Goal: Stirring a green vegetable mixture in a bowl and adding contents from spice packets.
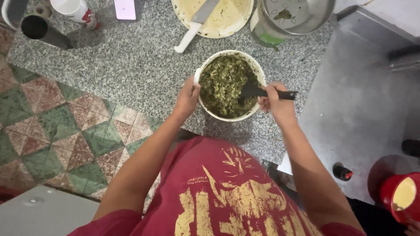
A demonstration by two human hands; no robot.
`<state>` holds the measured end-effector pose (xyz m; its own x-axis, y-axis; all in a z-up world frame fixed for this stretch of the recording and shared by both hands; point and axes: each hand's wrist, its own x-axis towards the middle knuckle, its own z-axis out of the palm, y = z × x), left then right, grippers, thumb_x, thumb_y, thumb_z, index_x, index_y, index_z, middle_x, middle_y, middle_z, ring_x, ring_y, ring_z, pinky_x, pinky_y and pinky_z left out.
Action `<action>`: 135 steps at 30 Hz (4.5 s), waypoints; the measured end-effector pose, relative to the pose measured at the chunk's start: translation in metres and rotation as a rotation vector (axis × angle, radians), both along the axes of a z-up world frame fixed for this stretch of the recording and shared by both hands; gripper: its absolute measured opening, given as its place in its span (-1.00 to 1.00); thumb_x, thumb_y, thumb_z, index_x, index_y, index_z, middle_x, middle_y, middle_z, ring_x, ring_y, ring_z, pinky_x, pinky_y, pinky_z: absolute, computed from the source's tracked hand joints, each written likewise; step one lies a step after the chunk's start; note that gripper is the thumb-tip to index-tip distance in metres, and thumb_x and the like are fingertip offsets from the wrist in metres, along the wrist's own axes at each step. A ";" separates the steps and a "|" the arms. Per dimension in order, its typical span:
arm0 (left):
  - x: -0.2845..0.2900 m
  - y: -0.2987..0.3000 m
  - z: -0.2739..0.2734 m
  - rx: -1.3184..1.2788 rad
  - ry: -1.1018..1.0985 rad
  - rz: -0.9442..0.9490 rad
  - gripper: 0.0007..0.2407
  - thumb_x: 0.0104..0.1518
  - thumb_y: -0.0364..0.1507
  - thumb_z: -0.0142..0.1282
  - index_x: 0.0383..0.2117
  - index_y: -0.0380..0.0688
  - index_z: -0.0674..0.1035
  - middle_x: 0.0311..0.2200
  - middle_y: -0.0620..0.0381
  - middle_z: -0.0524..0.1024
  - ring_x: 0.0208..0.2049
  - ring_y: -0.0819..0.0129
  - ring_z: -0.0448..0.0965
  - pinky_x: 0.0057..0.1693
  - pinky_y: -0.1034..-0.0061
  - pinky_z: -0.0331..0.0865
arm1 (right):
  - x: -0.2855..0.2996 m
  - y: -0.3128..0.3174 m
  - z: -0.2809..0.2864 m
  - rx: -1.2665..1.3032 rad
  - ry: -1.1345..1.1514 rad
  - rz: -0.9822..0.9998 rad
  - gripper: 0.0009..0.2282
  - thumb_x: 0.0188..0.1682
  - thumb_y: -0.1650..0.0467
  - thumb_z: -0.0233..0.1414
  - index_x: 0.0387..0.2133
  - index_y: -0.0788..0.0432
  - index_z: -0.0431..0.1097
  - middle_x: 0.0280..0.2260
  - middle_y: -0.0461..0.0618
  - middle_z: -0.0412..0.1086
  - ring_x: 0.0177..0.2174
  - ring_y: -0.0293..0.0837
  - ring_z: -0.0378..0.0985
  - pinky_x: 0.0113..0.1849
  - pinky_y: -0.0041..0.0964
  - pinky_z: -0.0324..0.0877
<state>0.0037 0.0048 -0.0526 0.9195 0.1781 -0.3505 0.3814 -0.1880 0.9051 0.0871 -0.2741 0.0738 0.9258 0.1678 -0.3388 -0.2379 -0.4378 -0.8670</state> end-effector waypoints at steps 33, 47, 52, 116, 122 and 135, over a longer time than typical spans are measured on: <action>-0.009 -0.009 0.059 -0.088 0.106 0.030 -0.59 0.51 -0.29 -0.37 0.44 -0.11 0.12 -0.34 0.10 0.49 -0.39 0.42 0.52 -0.18 0.34 0.54 | 0.049 0.065 0.094 -0.163 0.074 0.511 -0.72 0.16 0.32 0.05 -0.30 0.39 0.41 -0.59 0.26 0.43 -0.60 0.01 0.60 -0.54 -0.22 0.51; 0.000 0.001 0.023 -0.089 0.080 0.034 -0.62 0.50 -0.29 -0.31 0.38 -0.07 0.21 -0.30 0.02 0.51 -0.35 0.34 0.52 -0.17 0.29 0.53 | 0.103 0.051 0.019 0.078 0.072 0.114 -0.67 0.13 0.21 0.04 -0.33 0.31 0.45 -0.54 0.19 0.49 -0.55 -0.11 0.67 -0.50 -0.26 0.66; -0.004 -0.001 0.041 -0.100 0.062 0.006 -0.64 0.50 -0.31 -0.33 0.37 -0.10 0.22 -0.29 -0.01 0.50 -0.34 0.32 0.49 -0.19 0.25 0.51 | 0.089 0.071 0.040 0.090 0.012 0.122 -0.72 0.13 0.28 0.12 -0.35 0.33 0.45 -0.55 0.24 0.46 -0.58 -0.05 0.64 -0.50 -0.20 0.63; 0.026 0.051 0.050 -0.147 0.122 -0.384 -0.46 0.38 -0.37 -0.18 0.45 -0.21 -0.02 0.13 -0.50 0.37 0.02 -0.24 0.56 0.01 -0.13 0.46 | 0.052 0.098 0.168 -1.349 -0.069 1.044 -0.75 -0.02 0.56 -0.07 -0.15 -0.01 0.42 -0.19 -0.20 0.40 -0.26 -0.07 0.49 -0.28 -0.08 0.40; 0.029 0.056 0.045 -0.193 0.172 -0.408 -0.40 0.35 -0.32 -0.16 0.48 -0.16 -0.07 0.25 -0.47 0.29 0.11 -0.25 0.52 0.11 -0.18 0.44 | 0.049 0.133 0.147 -1.461 -0.390 1.311 -0.81 -0.14 0.62 0.09 -0.38 0.08 0.38 -0.66 -0.12 0.36 -0.69 -0.10 0.41 -0.61 -0.25 0.31; 0.029 0.052 0.028 -0.273 0.041 -0.350 -0.50 0.39 -0.43 -0.24 0.43 -0.32 0.01 -0.30 -0.17 0.58 -0.38 0.21 0.66 -0.30 0.20 0.48 | 0.048 0.057 0.071 -1.253 0.272 0.920 -0.69 0.06 0.37 -0.03 0.04 -0.12 0.54 -0.17 0.12 0.61 -0.18 0.17 0.67 -0.15 0.09 0.52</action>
